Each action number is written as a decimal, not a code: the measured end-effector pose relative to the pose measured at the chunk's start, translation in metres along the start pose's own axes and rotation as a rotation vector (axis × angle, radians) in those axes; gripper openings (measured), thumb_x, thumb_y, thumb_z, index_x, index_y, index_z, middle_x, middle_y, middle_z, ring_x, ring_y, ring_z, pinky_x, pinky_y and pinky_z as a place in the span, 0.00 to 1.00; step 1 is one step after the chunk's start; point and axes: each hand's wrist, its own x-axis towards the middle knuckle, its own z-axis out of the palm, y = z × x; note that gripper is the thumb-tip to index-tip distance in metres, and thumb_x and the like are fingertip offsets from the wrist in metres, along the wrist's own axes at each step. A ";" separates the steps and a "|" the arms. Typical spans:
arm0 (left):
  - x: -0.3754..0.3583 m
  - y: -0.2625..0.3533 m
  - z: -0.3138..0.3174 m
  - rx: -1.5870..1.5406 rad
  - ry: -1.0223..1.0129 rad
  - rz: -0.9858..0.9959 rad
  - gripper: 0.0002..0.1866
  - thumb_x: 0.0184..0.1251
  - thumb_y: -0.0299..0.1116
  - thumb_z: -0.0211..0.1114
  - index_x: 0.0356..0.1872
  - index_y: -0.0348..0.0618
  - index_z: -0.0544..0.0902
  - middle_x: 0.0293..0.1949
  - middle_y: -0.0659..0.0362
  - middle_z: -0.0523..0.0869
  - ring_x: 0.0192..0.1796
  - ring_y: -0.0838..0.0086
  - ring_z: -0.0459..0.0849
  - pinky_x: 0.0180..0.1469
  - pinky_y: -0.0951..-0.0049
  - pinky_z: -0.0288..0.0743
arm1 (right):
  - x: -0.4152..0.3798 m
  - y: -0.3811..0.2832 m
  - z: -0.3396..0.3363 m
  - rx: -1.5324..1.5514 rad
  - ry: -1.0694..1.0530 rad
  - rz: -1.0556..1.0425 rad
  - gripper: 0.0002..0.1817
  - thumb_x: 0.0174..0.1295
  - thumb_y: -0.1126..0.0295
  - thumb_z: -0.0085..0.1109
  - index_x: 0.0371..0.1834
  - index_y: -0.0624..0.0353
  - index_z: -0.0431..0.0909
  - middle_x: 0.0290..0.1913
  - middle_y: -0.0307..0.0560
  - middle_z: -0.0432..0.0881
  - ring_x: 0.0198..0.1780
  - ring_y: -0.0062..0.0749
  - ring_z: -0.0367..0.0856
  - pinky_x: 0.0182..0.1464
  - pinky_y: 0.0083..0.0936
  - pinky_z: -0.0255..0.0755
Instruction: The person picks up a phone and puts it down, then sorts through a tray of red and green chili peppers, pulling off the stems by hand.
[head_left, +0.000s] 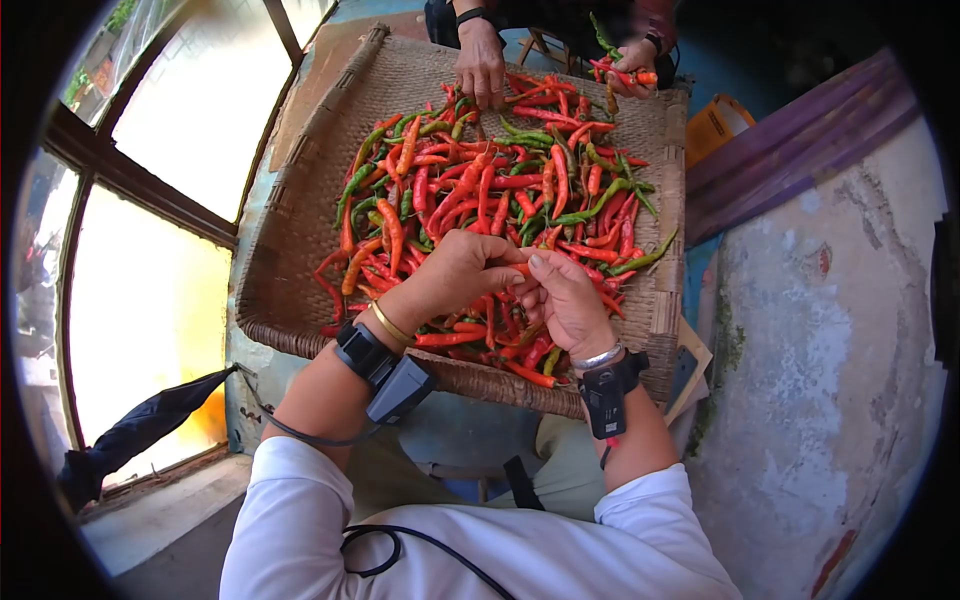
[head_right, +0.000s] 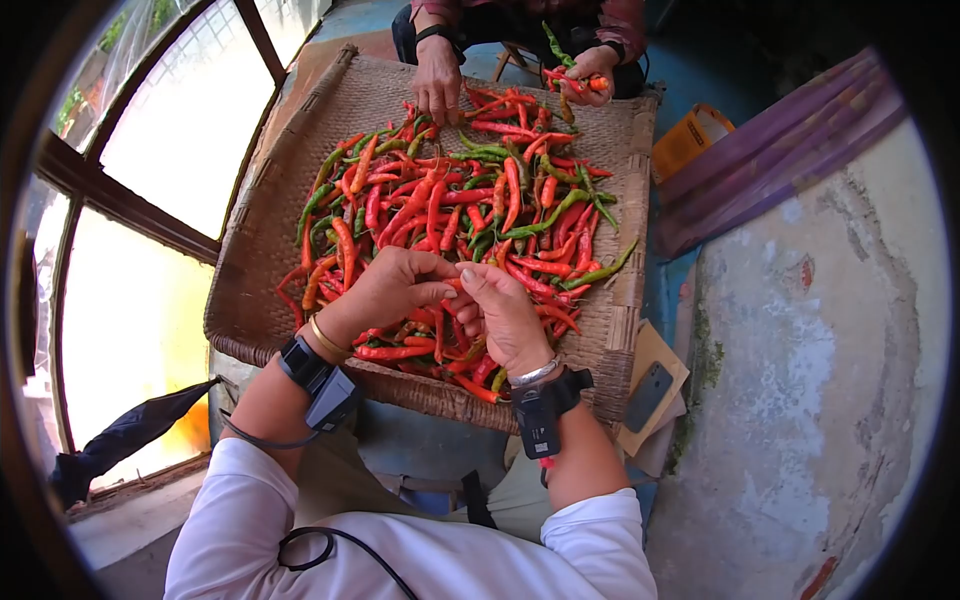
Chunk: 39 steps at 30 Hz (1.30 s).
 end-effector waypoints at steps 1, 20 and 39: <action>0.001 -0.003 0.004 -0.001 0.000 0.001 0.10 0.55 0.23 0.60 0.40 0.34 0.77 0.26 0.63 0.80 0.30 0.84 0.76 0.33 0.83 0.72 | 0.001 0.001 -0.001 -0.002 0.001 0.000 0.14 0.58 0.61 0.53 0.39 0.60 0.72 0.26 0.38 0.76 0.22 0.14 0.72 0.20 0.10 0.66; -0.008 -0.020 -0.009 1.030 -0.234 -0.171 0.12 0.43 0.37 0.63 0.27 0.41 0.80 0.25 0.53 0.80 0.30 0.61 0.80 0.30 0.65 0.74 | 0.011 -0.025 -0.053 0.712 0.130 -0.218 0.15 0.61 0.62 0.48 0.48 0.57 0.65 0.39 0.50 0.79 0.37 0.28 0.79 0.30 0.21 0.74; -0.016 -0.001 -0.058 0.605 -0.162 -0.179 0.09 0.43 0.31 0.66 0.27 0.40 0.82 0.21 0.55 0.81 0.23 0.70 0.78 0.27 0.74 0.69 | 0.000 -0.005 -0.007 -0.069 0.035 -0.025 0.11 0.58 0.69 0.51 0.42 0.60 0.71 0.32 0.40 0.77 0.28 0.16 0.75 0.24 0.10 0.67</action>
